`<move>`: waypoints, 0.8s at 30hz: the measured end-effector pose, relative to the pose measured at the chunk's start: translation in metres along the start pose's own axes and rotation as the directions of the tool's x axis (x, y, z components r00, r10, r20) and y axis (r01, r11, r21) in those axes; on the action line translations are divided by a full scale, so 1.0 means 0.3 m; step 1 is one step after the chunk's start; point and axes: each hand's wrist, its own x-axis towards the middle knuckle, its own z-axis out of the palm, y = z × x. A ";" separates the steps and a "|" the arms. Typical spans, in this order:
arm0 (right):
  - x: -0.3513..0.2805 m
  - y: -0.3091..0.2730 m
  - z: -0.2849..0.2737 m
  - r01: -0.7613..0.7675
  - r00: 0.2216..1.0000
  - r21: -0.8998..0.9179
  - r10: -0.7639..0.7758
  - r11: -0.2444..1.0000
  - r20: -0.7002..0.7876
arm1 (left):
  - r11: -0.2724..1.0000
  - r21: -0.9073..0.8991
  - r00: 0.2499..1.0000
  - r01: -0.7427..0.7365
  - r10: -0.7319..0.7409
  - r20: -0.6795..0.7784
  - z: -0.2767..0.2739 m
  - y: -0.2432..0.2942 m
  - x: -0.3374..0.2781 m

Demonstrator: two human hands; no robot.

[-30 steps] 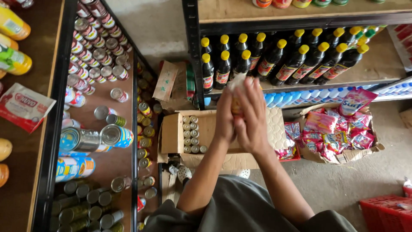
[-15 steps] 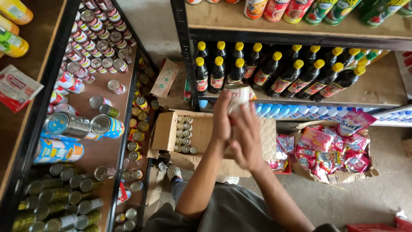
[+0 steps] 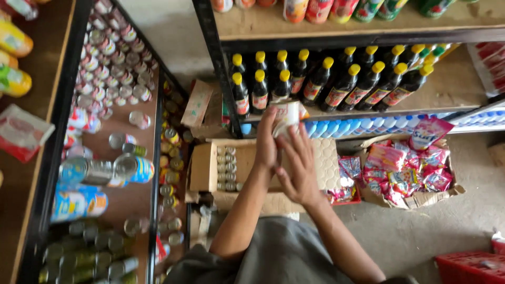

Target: The recorder is cleaning and wiping canned goods with a cloth before stocking them on shelves.

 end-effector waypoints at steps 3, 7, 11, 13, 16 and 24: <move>0.051 -0.039 0.039 -0.014 0.998 -0.040 0.012 0.999 -0.054 | 0.997 0.073 0.999 0.037 -0.039 0.032 -0.086 0.009 0.063; 0.157 -0.080 0.069 -0.035 0.986 -0.061 0.025 0.998 -0.163 | 0.995 0.062 0.974 -0.073 0.058 0.221 -0.028 0.130 -0.058; 0.096 -0.145 0.161 -0.042 0.992 -0.112 0.027 0.993 -0.126 | 0.996 -0.009 0.978 -0.089 0.089 0.191 -0.083 0.195 -0.064; 0.065 -0.156 0.214 -0.037 0.995 -0.126 0.025 0.991 -0.098 | 0.992 -0.009 0.975 -0.123 0.122 0.188 -0.126 0.226 -0.055; 0.120 -0.156 0.239 -0.005 0.998 -0.126 -0.003 0.992 -0.068 | 0.986 0.038 0.972 -0.162 0.153 0.180 -0.191 0.244 -0.036; 0.119 -0.251 0.323 -0.001 0.999 -0.066 -0.001 0.998 -0.044 | 0.974 0.014 0.953 -0.226 0.218 0.209 -0.271 0.273 -0.024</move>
